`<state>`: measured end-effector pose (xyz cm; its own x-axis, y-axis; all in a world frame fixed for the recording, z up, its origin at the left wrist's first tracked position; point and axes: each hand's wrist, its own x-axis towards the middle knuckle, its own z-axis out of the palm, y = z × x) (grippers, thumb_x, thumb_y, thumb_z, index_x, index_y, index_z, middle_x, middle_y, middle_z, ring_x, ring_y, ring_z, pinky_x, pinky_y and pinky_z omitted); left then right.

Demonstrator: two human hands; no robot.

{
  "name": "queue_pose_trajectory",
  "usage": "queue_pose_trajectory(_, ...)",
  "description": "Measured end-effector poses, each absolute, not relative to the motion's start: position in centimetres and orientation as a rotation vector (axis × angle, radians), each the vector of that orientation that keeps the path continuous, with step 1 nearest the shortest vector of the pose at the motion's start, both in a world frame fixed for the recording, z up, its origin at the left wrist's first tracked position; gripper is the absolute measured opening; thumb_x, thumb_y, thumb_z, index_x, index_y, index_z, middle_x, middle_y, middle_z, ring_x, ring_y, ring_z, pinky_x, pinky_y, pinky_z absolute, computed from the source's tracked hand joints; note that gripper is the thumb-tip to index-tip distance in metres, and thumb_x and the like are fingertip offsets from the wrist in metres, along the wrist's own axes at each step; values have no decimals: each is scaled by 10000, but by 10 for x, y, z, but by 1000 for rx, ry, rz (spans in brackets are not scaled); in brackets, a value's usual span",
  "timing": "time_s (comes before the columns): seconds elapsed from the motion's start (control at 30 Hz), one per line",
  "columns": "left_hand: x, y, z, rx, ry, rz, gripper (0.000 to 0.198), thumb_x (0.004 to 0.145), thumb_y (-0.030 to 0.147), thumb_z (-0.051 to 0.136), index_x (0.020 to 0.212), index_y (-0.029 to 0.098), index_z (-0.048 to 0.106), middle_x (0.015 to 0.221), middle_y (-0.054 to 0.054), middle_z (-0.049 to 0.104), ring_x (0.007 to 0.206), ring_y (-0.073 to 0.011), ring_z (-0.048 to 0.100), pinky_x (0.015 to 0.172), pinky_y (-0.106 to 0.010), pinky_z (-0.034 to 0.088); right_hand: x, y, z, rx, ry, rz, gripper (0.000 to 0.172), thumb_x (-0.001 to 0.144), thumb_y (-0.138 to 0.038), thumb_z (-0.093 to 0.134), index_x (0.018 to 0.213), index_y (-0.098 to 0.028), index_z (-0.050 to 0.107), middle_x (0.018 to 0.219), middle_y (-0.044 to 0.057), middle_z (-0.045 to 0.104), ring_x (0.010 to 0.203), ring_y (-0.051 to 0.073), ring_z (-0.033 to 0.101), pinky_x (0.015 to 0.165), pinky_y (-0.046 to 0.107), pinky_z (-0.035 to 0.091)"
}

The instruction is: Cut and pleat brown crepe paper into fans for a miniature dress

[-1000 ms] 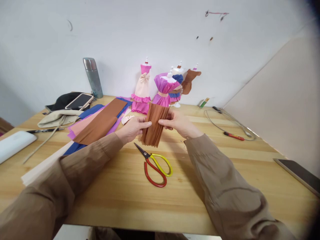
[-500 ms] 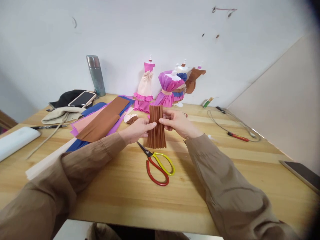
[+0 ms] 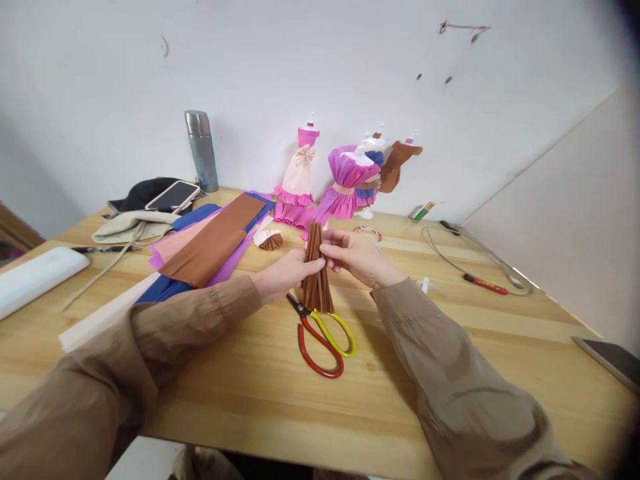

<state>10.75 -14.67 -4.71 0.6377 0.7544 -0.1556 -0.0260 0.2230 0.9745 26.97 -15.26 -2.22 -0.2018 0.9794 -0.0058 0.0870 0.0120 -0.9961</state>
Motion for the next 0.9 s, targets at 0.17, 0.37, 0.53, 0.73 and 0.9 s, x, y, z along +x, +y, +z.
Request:
queue_pose_trajectory(0.17,108,-150,-50,1121,571,516,229,778,331,693,911,145,676,882,-52,651,794,-148,561,734,-290,413,271,-158,-19,-1108,-1490,1443,374,660,-405,761,887,-163,587,595,-46,553,405,35,374,371,188,242)
queue_pose_trajectory(0.37,107,-157,-42,1040,465,473,227,721,284,759,861,141,652,862,-49,647,829,-152,586,780,-291,432,269,-161,-13,-1060,-1369,1523,646,603,-302,793,1195,-206,550,850,2,680,401,11,313,372,198,214)
queue_pose_trajectory(0.53,103,-160,-38,1013,444,338,345,719,403,752,868,145,579,773,-74,667,686,-169,625,654,-314,478,269,-158,-14,-1056,-1269,1522,639,590,-284,806,1182,-208,577,741,-43,620,403,8,321,381,190,155)
queue_pose_trajectory(0.73,101,-162,-37,971,451,301,376,716,414,754,889,136,569,707,-44,641,665,-170,653,659,-319,502,272,-154,-19,-1110,-1236,1422,558,582,-347,803,1083,-196,610,705,-51,586,396,14,327,378,199,152)
queue_pose_trajectory(0.9,98,-158,-35,968,518,264,376,702,399,761,890,143,560,629,43,539,524,-109,590,580,-288,497,287,-154,-19,-1360,-1546,1032,524,681,-406,724,1143,-184,615,720,5,611,454,90,459,405,236,307)
